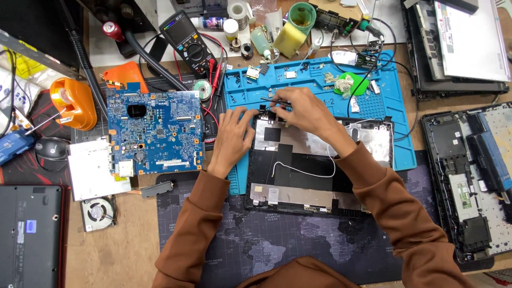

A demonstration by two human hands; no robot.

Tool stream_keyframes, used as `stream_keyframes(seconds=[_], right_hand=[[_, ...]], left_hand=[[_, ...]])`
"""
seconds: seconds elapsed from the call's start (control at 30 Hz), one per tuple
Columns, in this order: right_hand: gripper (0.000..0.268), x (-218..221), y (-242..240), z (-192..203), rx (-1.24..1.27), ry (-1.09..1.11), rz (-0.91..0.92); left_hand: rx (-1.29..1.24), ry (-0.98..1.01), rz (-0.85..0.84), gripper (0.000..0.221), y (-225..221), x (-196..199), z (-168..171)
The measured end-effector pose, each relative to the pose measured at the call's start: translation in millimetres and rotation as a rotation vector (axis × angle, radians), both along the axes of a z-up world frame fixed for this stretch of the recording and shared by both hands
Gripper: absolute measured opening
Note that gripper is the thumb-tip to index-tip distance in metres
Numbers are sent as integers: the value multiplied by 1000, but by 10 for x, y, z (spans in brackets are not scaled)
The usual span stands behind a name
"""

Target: Routing and securing internal cables within a laptop screen assembly using tweezers

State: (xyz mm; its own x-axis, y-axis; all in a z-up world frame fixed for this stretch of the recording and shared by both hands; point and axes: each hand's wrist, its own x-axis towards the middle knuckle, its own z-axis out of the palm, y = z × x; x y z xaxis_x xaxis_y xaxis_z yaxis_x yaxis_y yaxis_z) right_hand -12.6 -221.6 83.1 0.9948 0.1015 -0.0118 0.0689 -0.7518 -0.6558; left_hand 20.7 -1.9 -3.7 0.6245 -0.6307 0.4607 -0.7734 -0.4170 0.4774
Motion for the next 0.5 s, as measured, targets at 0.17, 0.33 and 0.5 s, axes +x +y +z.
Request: stream_keyframes(seconds=[0.17,0.33,0.5], right_hand=[[16,-72,-105,-66,48,-36,-37],[15,-103,-172,-178,77,-75,-48],[15,-128,-206,-198,81,-63,-51]], left_hand=[[79,-125,-11,38,-5,7,-45],[107,-170,-37,38,0,3,-10],[56,16,-49,35,4,60,-112]])
